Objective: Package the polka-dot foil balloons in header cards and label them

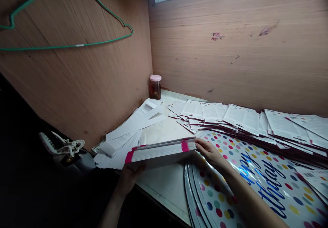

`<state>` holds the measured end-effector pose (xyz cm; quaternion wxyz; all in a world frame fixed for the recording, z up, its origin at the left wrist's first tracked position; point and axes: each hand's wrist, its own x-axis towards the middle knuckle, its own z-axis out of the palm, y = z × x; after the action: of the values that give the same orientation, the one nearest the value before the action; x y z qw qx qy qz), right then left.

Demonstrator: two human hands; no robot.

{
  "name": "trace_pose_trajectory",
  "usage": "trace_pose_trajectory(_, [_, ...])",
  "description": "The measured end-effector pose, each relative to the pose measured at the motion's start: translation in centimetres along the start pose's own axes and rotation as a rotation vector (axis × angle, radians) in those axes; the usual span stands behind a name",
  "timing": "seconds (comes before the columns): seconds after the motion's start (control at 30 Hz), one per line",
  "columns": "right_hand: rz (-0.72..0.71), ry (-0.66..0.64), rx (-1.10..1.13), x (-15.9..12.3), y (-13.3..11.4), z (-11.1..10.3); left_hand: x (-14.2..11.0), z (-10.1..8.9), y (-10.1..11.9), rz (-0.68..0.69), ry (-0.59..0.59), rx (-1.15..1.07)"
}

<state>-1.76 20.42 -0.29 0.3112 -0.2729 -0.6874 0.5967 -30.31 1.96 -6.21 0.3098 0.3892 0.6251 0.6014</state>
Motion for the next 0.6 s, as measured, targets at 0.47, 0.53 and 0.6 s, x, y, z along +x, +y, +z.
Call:
trace_pose_trajectory(0.47, [0.093, -0.137, 0.121, 1.0, -3.8, -0.4, -0.8, 1.0, 1.0, 0.040, 0.055, -0.104])
trace_pose_trajectory(0.53, [0.119, -0.148, 0.170, 1.6, -3.6, -0.6, -0.6, 0.7, 0.8, 0.023, 0.020, -0.075])
trace_pose_trajectory(0.6, [0.133, -0.163, 0.210, 2.0, -3.4, -0.9, -0.5, 0.4, 0.7, 0.020, -0.015, -0.051])
